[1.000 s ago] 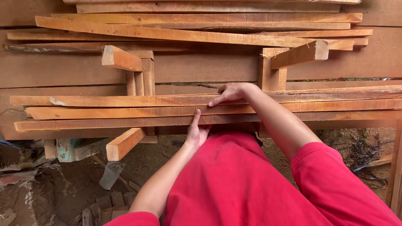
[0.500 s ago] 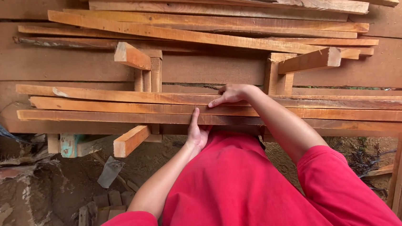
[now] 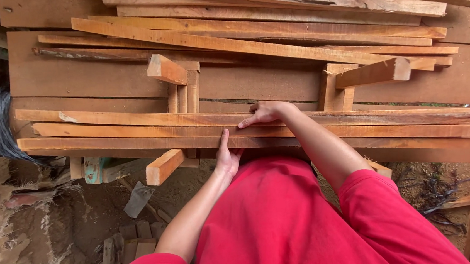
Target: Bundling thin wooden slats together using plastic straps.
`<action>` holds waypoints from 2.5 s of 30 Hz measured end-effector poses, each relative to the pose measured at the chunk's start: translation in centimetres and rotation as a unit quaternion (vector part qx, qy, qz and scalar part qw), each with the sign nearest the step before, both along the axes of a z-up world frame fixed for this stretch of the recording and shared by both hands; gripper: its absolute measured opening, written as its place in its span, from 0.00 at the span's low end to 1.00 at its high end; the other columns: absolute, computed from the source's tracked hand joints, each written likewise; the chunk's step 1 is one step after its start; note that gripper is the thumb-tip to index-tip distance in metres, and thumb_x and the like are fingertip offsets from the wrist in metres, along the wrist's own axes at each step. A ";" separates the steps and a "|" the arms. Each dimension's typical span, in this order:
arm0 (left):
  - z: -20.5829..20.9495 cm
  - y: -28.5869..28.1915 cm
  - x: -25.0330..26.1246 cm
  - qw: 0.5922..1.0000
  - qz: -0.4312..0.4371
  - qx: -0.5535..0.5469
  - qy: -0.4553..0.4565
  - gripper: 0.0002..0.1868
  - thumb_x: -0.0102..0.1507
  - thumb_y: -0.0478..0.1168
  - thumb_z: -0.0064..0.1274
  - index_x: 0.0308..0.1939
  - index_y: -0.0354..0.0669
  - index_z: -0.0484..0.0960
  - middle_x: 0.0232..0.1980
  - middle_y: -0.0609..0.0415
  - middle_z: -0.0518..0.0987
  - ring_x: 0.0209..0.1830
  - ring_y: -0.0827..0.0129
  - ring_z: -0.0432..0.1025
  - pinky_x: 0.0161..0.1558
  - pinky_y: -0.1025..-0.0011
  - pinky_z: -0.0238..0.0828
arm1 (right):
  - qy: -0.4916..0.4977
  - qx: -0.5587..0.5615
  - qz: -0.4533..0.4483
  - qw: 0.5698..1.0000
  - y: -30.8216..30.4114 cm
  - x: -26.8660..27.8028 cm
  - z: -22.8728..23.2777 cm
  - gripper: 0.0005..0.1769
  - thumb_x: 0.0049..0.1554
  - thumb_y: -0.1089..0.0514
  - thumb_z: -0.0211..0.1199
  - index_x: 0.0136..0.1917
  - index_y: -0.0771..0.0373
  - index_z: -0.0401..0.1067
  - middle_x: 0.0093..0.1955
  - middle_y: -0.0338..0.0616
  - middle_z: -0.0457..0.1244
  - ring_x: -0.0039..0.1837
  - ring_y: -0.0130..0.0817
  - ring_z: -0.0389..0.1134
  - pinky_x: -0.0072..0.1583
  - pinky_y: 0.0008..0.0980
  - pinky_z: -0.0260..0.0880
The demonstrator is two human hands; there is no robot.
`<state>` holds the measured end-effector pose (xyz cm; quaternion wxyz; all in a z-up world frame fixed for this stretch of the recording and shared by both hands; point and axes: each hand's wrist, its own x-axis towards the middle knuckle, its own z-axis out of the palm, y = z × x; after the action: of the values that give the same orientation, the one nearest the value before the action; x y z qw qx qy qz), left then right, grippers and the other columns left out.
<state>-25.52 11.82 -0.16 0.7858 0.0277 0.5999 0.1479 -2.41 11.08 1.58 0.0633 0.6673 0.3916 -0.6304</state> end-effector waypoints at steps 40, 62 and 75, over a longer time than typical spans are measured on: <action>4.2 1.9 -1.0 0.992 -0.127 0.013 -0.021 0.59 0.57 0.67 0.65 0.80 0.50 0.49 0.77 0.42 0.53 0.76 0.49 0.52 0.76 0.45 0.50 | -0.175 0.338 -0.073 0.922 -3.8 -4.6 0.6 0.33 0.50 0.28 0.68 0.57 0.53 0.76 0.58 0.45 0.68 0.64 0.48 0.69 0.61 0.50 0.68; -3.2 5.0 -7.7 0.993 -0.107 0.035 -0.021 0.65 0.63 0.52 0.66 0.81 0.44 0.25 0.81 0.33 0.19 0.83 0.38 0.24 0.79 0.45 0.38 | 0.213 0.083 -0.828 0.512 -23.7 -9.9 0.2 0.41 0.63 0.36 0.59 0.74 0.72 0.60 0.79 0.68 0.50 0.80 0.59 0.51 0.78 0.54 0.48; 3.2 5.4 -6.3 0.997 -0.054 0.007 -0.046 0.76 0.59 0.61 0.66 0.77 0.40 0.12 0.81 0.38 0.14 0.83 0.43 0.18 0.80 0.48 0.31 | 0.297 0.091 -0.887 0.342 -19.4 -6.9 6.8 0.73 0.57 0.40 0.66 0.80 0.70 0.08 0.82 0.66 0.07 0.84 0.64 0.14 0.80 0.63 0.26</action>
<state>-31.79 17.18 3.09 0.8192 0.0592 0.5596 0.1105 -9.35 -8.29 8.38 -0.7142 0.3943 -0.3817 -0.4345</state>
